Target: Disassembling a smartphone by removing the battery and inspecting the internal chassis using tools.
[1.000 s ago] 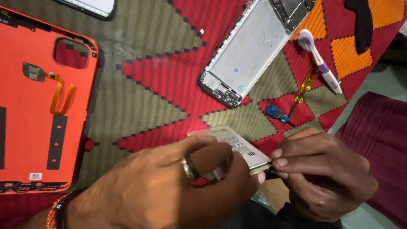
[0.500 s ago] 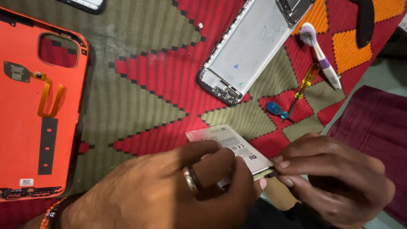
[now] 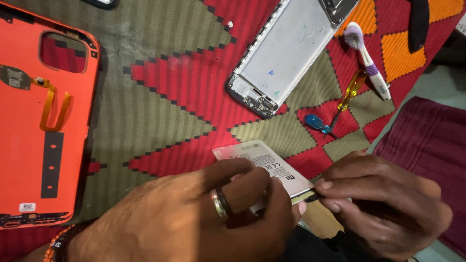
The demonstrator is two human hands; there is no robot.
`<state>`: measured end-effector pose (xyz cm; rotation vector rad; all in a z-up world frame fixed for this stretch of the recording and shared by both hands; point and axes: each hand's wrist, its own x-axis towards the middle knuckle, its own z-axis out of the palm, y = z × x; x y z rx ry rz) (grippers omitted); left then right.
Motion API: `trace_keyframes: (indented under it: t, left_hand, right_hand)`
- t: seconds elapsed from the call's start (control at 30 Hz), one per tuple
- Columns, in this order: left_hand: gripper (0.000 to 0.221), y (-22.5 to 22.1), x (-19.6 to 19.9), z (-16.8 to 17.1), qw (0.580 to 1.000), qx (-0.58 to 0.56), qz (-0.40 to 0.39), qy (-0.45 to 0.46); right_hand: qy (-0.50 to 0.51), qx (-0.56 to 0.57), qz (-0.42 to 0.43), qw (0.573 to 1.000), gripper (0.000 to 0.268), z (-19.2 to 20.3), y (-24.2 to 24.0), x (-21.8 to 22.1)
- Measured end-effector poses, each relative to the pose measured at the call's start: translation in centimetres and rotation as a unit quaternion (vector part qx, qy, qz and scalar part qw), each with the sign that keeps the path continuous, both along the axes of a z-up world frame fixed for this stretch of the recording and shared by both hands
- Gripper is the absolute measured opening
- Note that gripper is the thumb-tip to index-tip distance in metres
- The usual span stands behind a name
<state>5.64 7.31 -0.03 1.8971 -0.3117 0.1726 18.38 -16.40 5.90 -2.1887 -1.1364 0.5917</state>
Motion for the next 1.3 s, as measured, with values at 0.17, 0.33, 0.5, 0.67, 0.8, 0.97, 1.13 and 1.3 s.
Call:
trace_keyframes:
  t: [0.17,0.33,0.5,0.67,0.8,0.97,1.13,1.3]
  left_hand:
    - [0.021,0.1,0.0,-0.1,1.000,-0.004,-0.014,-0.009]
    - [0.021,0.1,0.0,-0.1,1.000,-0.017,-0.020,0.010]
    - [0.020,0.1,0.1,-0.2,0.999,-0.033,-0.022,0.012]
    - [0.020,0.2,0.2,-0.1,0.997,-0.065,-0.039,0.026]
    - [0.021,0.2,0.0,-0.4,0.998,-0.053,-0.029,-0.002]
    - [0.018,0.1,0.1,-0.3,0.997,-0.061,-0.042,0.022]
    - [0.016,0.1,0.2,-0.3,0.997,-0.063,-0.047,0.026]
    - [0.019,0.3,0.2,-0.4,0.996,-0.067,-0.057,0.029]
  right_hand:
    - [-0.004,0.031,0.009,0.999,0.017,-0.4,-0.9,0.3]
    - [0.012,0.058,-0.018,0.998,0.017,-1.0,-0.8,-0.2]
    - [0.009,0.067,0.015,0.998,0.018,-0.9,-0.9,0.1]
    - [0.009,0.060,0.025,0.998,0.017,-1.0,-0.5,0.2]
    - [0.006,0.056,0.025,0.998,0.017,-1.0,-0.5,0.1]
    - [-0.006,0.057,-0.005,0.998,0.016,-1.0,-0.3,-0.3]
    - [-0.025,0.023,-0.022,0.999,0.017,-0.3,0.0,-0.6]
    - [-0.028,0.019,0.017,0.999,0.019,0.1,0.3,0.2]
